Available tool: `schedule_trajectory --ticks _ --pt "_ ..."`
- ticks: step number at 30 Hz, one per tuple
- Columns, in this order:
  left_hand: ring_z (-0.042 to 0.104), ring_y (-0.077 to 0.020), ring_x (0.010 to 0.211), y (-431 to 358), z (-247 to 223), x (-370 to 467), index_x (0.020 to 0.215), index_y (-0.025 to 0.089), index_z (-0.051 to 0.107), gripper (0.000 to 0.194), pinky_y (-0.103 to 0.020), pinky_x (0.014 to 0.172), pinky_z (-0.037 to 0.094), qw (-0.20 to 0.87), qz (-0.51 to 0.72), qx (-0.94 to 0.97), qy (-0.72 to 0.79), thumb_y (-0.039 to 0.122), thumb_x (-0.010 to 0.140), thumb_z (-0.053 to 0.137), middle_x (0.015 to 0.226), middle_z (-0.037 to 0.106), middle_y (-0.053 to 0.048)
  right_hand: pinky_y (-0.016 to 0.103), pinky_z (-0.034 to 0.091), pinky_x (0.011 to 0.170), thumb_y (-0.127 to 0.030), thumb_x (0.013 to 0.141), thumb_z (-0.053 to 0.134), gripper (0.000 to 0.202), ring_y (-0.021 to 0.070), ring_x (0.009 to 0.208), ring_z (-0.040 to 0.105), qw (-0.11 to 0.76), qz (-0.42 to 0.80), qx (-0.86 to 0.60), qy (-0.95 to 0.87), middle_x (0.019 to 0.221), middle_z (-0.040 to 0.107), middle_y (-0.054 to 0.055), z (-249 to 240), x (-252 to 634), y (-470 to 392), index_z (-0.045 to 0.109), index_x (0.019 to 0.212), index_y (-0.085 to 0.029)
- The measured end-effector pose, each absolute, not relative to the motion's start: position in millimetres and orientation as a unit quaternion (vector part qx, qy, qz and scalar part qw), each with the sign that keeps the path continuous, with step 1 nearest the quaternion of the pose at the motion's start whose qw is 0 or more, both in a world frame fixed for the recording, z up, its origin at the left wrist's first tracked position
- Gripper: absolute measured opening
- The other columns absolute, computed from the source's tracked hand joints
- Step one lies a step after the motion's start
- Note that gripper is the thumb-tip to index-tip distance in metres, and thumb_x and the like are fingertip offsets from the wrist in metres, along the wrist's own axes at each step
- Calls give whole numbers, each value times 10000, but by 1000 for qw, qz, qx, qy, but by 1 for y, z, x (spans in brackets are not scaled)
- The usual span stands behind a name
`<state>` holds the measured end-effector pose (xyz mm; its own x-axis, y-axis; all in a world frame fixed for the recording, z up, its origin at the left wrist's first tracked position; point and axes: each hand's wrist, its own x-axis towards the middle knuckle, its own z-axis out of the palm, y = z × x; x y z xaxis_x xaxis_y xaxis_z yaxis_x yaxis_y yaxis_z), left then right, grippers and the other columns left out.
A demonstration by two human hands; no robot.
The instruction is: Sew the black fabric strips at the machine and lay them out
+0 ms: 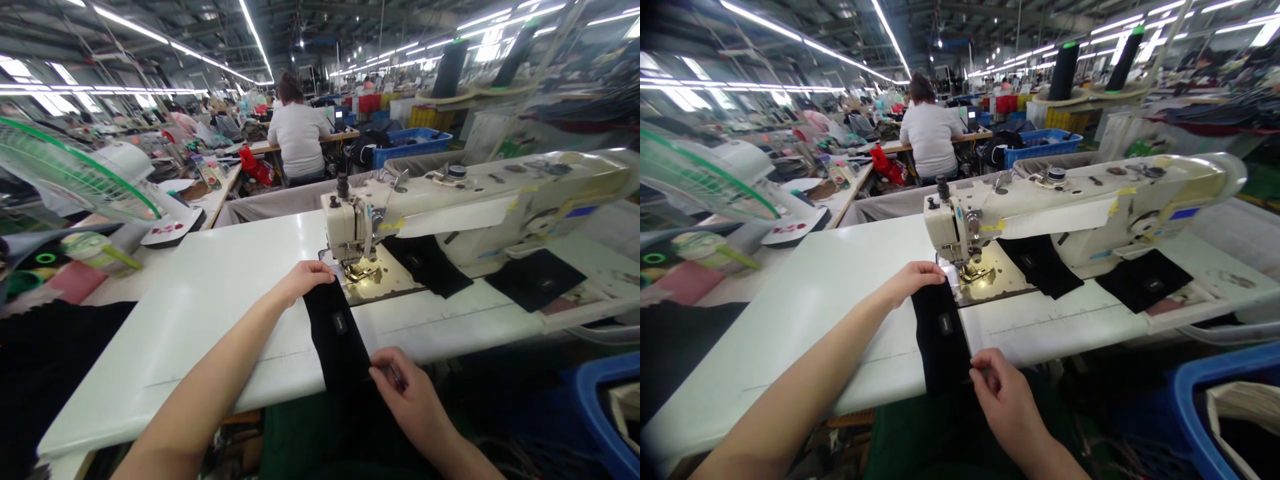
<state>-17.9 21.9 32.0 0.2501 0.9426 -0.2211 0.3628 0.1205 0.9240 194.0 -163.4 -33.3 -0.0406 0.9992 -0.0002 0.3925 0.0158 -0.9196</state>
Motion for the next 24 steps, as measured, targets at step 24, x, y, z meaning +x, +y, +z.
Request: schedule_trajectory --ticks 24 --pt "562 -137 694 -71 14 17 859 193 660 60 -237 640 432 115 350 773 516 140 837 674 772 582 13 277 490 555 -438 984 420 400 160 563 608 409 444 -550 -577 698 650 -3 15 200 -126 588 1251 -192"
